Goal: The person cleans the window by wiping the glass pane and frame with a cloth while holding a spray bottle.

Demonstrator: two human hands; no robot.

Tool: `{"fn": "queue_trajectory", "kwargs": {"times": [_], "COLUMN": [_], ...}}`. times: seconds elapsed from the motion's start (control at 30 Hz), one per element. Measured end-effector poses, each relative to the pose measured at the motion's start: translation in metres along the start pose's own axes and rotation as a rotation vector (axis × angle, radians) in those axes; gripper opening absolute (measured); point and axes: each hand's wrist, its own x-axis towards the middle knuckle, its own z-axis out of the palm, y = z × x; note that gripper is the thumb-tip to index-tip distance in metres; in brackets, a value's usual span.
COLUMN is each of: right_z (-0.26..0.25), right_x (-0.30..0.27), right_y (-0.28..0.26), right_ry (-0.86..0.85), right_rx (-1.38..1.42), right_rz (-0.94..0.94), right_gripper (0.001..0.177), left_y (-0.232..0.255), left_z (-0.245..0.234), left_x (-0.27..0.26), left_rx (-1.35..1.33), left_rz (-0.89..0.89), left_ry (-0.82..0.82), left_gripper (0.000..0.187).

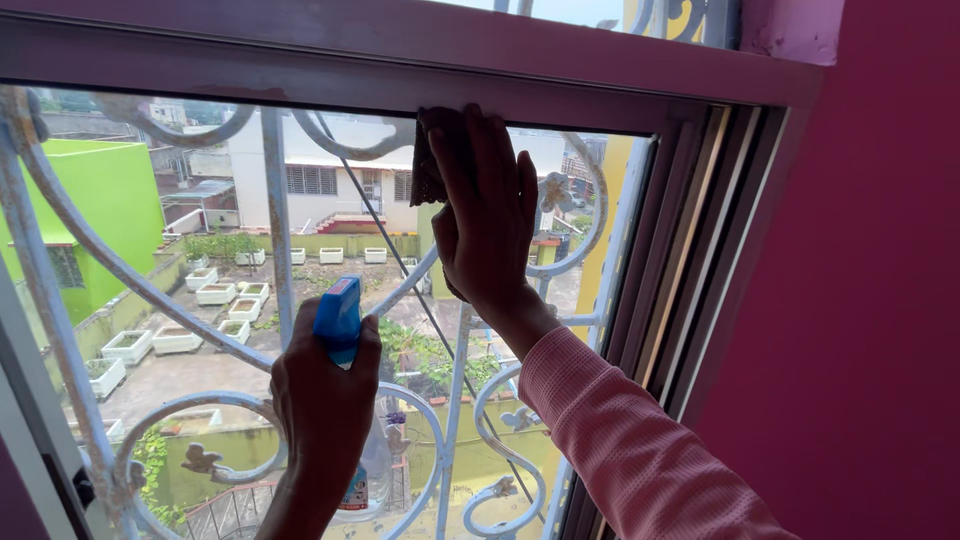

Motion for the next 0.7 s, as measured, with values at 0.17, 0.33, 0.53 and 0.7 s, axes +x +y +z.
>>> {"fn": "queue_trajectory", "kwargs": {"times": [0.17, 0.33, 0.53, 0.7], "right_z": [-0.013, -0.028, -0.045, -0.051], "right_x": [-0.006, -0.012, -0.025, -0.042], "right_y": [0.029, 0.057, 0.087, 0.102], "right_ry": [0.026, 0.073, 0.117, 0.120], "right_rx": [-0.024, -0.100, -0.129, -0.126], "right_rz": [0.004, 0.026, 0.036, 0.068], "right_gripper": [0.070, 0.073, 0.070, 0.068], "left_y": [0.011, 0.017, 0.025, 0.030], "left_z": [0.018, 0.040, 0.060, 0.072], "left_x": [-0.006, -0.016, -0.027, -0.036], "left_rx": [-0.022, -0.031, -0.025, -0.035], "left_rz": [0.063, 0.071, 0.061, 0.057], "left_ry": [0.010, -0.007, -0.031, -0.041], "left_gripper": [0.030, 0.029, 0.031, 0.029]}}
